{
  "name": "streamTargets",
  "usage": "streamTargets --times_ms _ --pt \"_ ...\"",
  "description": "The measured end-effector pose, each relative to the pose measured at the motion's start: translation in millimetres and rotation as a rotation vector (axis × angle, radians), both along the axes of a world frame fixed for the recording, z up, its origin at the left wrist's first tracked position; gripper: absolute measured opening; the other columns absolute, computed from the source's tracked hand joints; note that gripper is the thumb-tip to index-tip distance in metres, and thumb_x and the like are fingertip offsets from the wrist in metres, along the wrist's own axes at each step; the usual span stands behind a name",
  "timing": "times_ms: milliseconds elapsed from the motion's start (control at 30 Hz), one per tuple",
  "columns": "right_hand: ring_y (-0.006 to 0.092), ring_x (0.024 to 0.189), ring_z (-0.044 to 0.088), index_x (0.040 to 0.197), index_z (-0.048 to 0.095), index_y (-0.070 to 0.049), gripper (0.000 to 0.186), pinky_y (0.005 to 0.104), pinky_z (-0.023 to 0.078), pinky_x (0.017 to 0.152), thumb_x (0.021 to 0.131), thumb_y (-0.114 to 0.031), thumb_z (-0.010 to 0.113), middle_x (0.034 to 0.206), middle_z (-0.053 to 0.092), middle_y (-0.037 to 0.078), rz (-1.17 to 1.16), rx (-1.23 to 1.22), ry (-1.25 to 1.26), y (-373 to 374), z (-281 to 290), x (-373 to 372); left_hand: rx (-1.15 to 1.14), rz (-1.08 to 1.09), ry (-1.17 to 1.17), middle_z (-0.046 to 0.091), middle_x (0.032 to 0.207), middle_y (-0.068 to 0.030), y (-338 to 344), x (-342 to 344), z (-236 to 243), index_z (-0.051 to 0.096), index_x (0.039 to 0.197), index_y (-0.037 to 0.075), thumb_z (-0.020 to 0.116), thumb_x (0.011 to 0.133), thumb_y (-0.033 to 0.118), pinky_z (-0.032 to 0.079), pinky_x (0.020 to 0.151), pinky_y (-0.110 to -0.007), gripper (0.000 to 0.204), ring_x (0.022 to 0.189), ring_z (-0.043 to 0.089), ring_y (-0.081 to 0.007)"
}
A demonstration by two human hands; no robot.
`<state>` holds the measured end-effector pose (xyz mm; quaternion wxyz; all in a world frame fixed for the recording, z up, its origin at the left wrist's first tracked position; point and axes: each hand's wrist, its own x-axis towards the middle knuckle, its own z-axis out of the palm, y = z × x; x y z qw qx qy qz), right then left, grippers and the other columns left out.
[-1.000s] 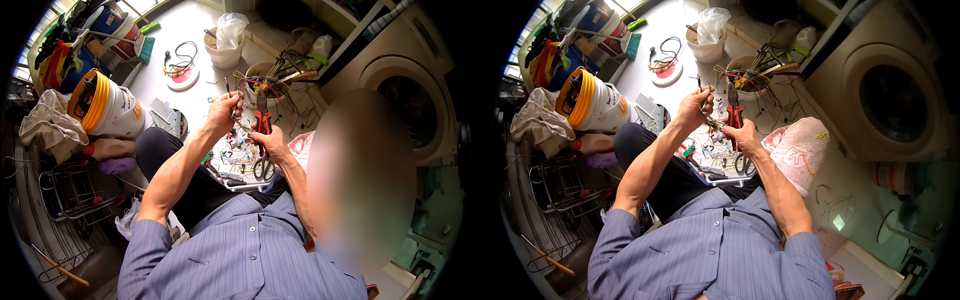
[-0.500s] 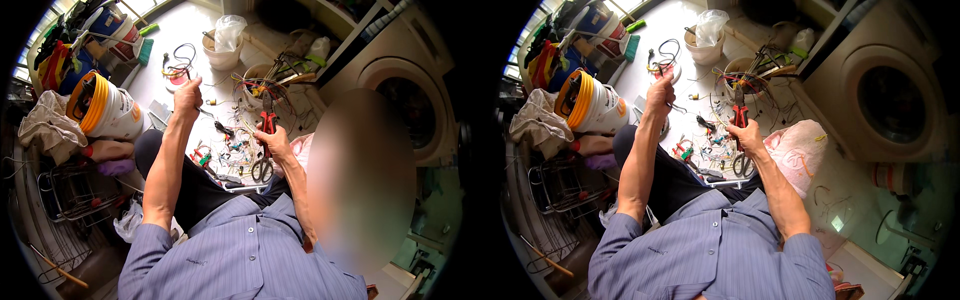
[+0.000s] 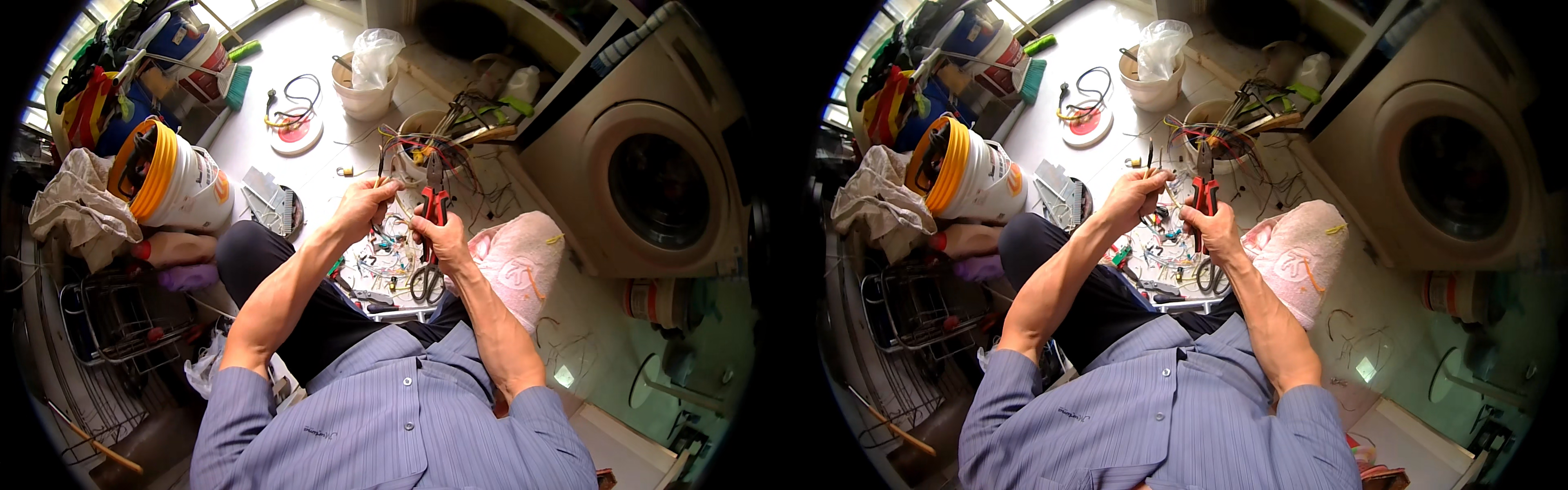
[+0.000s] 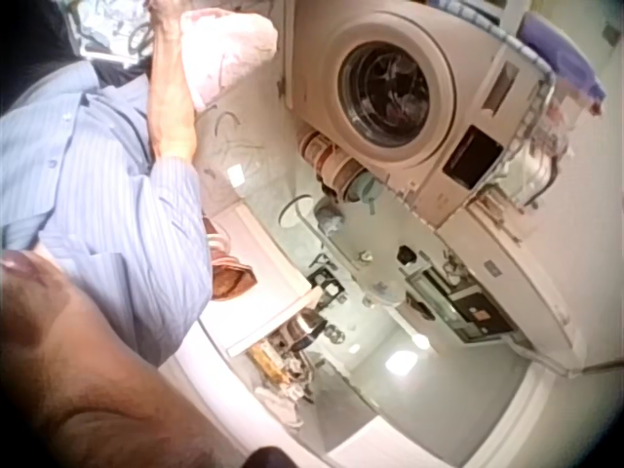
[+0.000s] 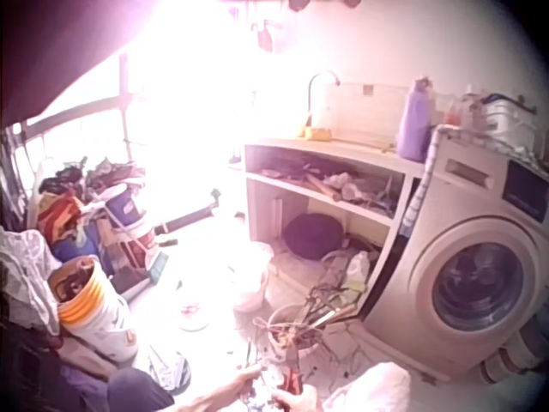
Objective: The person sits on the floor and uses a utility knife and pliers to strip and prepare the ends of electrical wires, handling various insulated cords and components.
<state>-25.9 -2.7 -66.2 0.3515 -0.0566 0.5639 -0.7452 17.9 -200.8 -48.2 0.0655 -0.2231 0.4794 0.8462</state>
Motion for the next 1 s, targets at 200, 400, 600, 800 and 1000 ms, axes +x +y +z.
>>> streamTargets --times_ms 200,400,600,800,1000 --pt "0.0132 0.066 0.063 0.113 0.057 0.004 0.033 0.0253 0.053 0.063 0.089 -0.013 0.071 0.084 0.067 0.009 0.021 -0.078 -0.100 2.5 1.2 -3.8 0.043 0.099 0.027 0.048 0.068 0.0053 -8.0 -4.8 -11.0 0.068 0.099 0.004 0.061 0.100 0.019 0.021 0.041 -0.022 0.017 0.045 0.032 -0.0033" --pt "0.0121 0.065 0.062 0.112 0.057 0.004 0.032 0.0244 0.052 0.061 0.087 -0.011 0.071 0.083 0.067 0.008 0.037 0.001 -0.070 0.7 -0.5 -4.0 0.032 0.038 0.050 0.048 0.064 0.0052 -4.1 -1.6 -15.3 0.067 0.097 0.004 0.063 0.099 0.020 0.023 0.041 -0.023 0.017 0.045 0.033 -0.0043" --pt "0.0106 0.062 0.059 0.109 0.059 0.003 0.030 0.0236 0.049 0.059 0.085 -0.010 0.072 0.080 0.066 0.007 0.032 0.022 -0.049 -4.6 0.1 -1.7 -0.051 0.062 0.021 0.054 0.064 0.0030 10.2 -1.0 -24.7 0.068 0.085 0.004 0.069 0.094 0.020 0.024 0.042 -0.023 0.017 0.046 0.036 -0.0043" --pt "0.0097 0.063 0.057 0.108 0.059 0.001 0.027 0.0230 0.047 0.059 0.085 -0.008 0.071 0.080 0.064 0.006 0.035 0.025 0.011 -12.2 0.7 11.3 -0.060 0.312 0.001 0.053 0.062 0.0032 3.6 -10.2 -32.8 0.067 0.083 0.004 0.068 0.094 0.018 0.024 0.042 -0.023 0.018 0.045 0.036 -0.0048" --pt "0.0103 0.066 0.056 0.105 0.059 -0.001 0.023 0.0241 0.046 0.062 0.086 -0.008 0.070 0.080 0.063 0.006 0.129 -0.001 0.030 -8.7 8.2 9.3 -0.032 0.552 0.106 0.056 0.069 0.0001 -51.9 -21.6 -32.8 0.066 0.087 0.002 0.066 0.096 0.016 0.028 0.042 -0.022 0.017 0.046 0.037 -0.0055"
